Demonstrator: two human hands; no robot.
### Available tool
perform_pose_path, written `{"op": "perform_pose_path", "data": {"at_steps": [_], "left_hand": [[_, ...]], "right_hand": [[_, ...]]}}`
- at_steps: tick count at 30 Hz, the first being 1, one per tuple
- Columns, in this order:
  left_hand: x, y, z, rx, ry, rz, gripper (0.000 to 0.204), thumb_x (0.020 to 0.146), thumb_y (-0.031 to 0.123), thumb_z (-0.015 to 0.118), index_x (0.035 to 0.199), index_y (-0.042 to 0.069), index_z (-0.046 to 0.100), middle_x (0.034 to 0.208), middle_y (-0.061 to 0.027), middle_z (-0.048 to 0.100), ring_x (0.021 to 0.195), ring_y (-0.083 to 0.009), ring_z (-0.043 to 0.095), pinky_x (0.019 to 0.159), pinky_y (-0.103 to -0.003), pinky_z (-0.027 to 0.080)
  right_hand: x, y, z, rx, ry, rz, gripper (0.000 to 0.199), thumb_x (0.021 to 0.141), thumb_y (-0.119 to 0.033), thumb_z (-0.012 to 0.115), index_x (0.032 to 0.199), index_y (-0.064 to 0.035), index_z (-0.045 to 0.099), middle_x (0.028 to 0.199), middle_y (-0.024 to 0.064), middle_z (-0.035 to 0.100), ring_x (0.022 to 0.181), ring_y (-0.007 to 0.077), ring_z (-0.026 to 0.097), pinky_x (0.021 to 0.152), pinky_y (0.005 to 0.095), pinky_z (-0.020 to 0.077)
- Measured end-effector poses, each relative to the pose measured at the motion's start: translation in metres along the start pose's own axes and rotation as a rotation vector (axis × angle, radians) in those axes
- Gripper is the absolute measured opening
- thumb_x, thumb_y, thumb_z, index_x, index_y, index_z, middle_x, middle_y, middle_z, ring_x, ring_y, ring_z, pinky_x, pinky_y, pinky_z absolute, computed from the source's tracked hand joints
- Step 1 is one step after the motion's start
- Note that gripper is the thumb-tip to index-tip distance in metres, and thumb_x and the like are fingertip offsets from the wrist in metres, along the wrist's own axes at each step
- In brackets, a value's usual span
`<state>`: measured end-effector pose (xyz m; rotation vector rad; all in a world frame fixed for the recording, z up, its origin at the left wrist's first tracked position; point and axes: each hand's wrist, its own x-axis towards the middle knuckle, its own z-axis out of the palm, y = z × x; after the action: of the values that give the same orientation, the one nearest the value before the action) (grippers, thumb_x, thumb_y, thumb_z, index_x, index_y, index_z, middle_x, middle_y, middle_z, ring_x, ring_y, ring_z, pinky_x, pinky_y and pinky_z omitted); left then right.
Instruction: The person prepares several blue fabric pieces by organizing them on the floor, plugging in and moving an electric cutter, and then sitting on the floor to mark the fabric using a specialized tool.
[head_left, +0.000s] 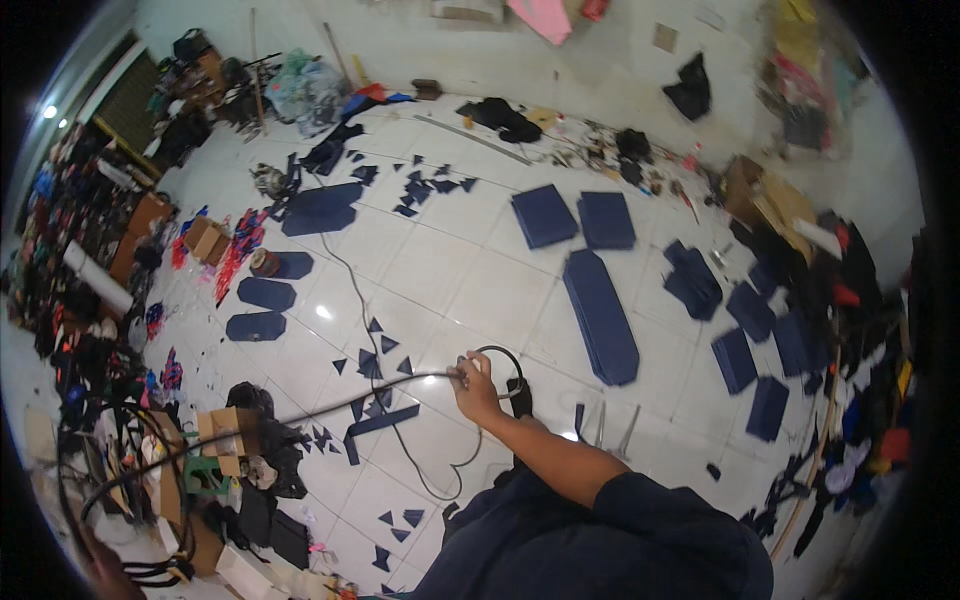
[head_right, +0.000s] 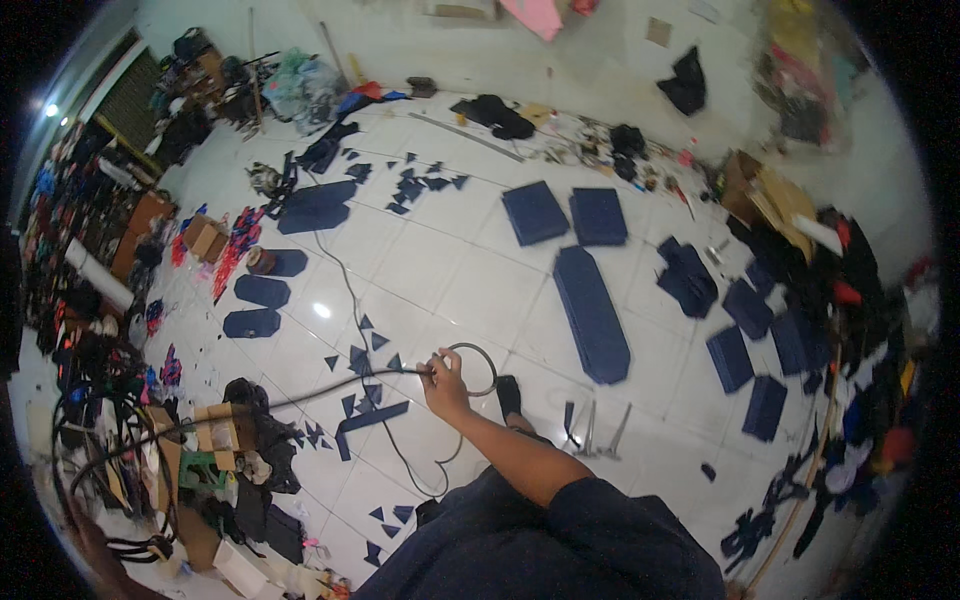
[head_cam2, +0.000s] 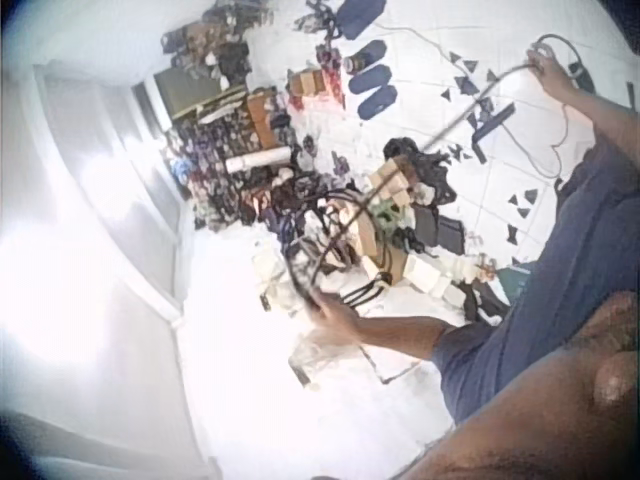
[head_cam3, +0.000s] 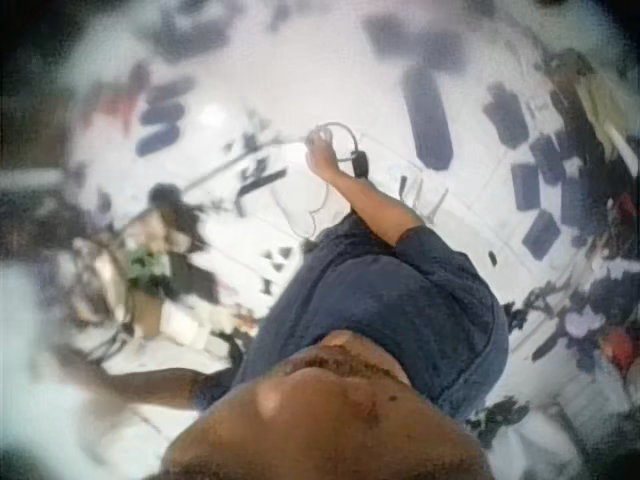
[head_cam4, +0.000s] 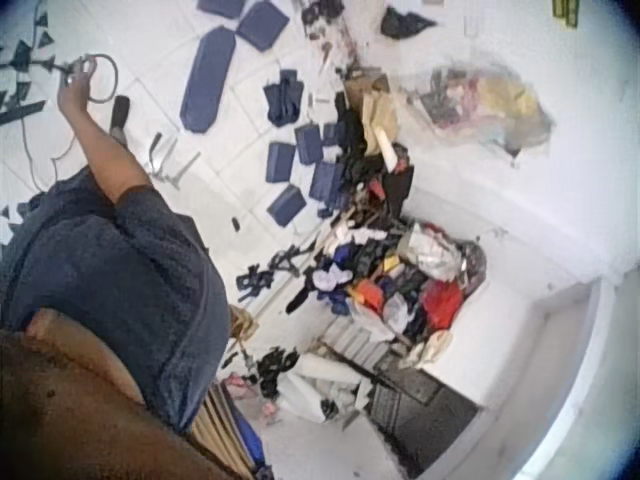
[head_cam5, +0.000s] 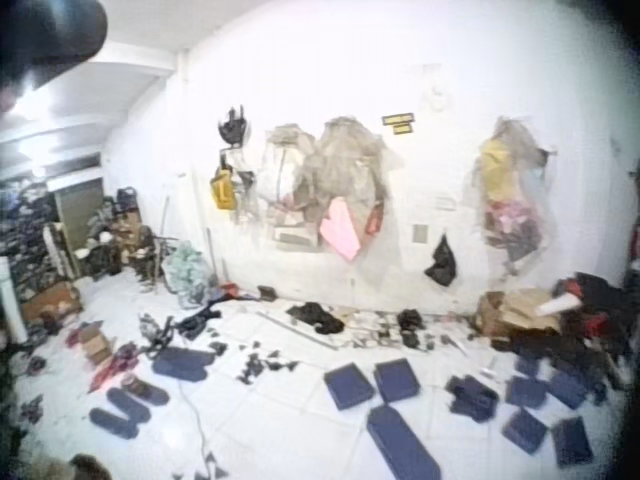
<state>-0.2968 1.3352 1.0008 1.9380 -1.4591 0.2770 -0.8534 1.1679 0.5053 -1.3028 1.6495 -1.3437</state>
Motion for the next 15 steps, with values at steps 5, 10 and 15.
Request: {"op": "perform_pose_path", "data": {"at_steps": [5,10,15], "left_hand": [[-0.020,0.143,0.192,0.068,-0.066,-0.713,0.042,0.095,0.027,0.056,0.128,0.002,0.050,0.110,-0.0158,0.060,0.099,-0.0231,0.057,0.079,-0.030,0.047],[-0.083,0.125,0.362,-0.524,-0.245,-0.742,0.038,0.093,0.042,0.056,0.103,0.005,0.051,0.068,-0.0005,0.050,0.054,-0.0105,0.047,0.047,-0.025,0.043],[-0.071,0.251,0.494,-1.263,-0.309,-0.665,0.056,0.091,0.046,0.058,0.127,0.005,0.042,0.091,0.0001,0.058,0.074,-0.0128,0.059,0.062,-0.027,0.050]], "right_hand": [[0.112,-0.069,0.023,0.006,-0.342,-0.002,0.030,0.080,-0.012,0.070,0.102,0.0009,0.055,0.103,0.0193,0.051,0.107,0.0328,0.047,0.082,0.0377,0.0492],[0.192,-0.194,0.042,0.472,-0.828,0.207,0.033,0.093,-0.025,0.059,0.112,0.0020,0.052,0.092,0.0098,0.059,0.073,0.0131,0.062,0.066,0.0262,0.0490],[0.224,-0.250,0.087,0.696,-1.143,0.312,0.041,0.096,-0.033,0.054,0.119,0.0008,0.047,0.088,0.0090,0.058,0.075,0.0103,0.061,0.050,0.0226,0.0432]]}}
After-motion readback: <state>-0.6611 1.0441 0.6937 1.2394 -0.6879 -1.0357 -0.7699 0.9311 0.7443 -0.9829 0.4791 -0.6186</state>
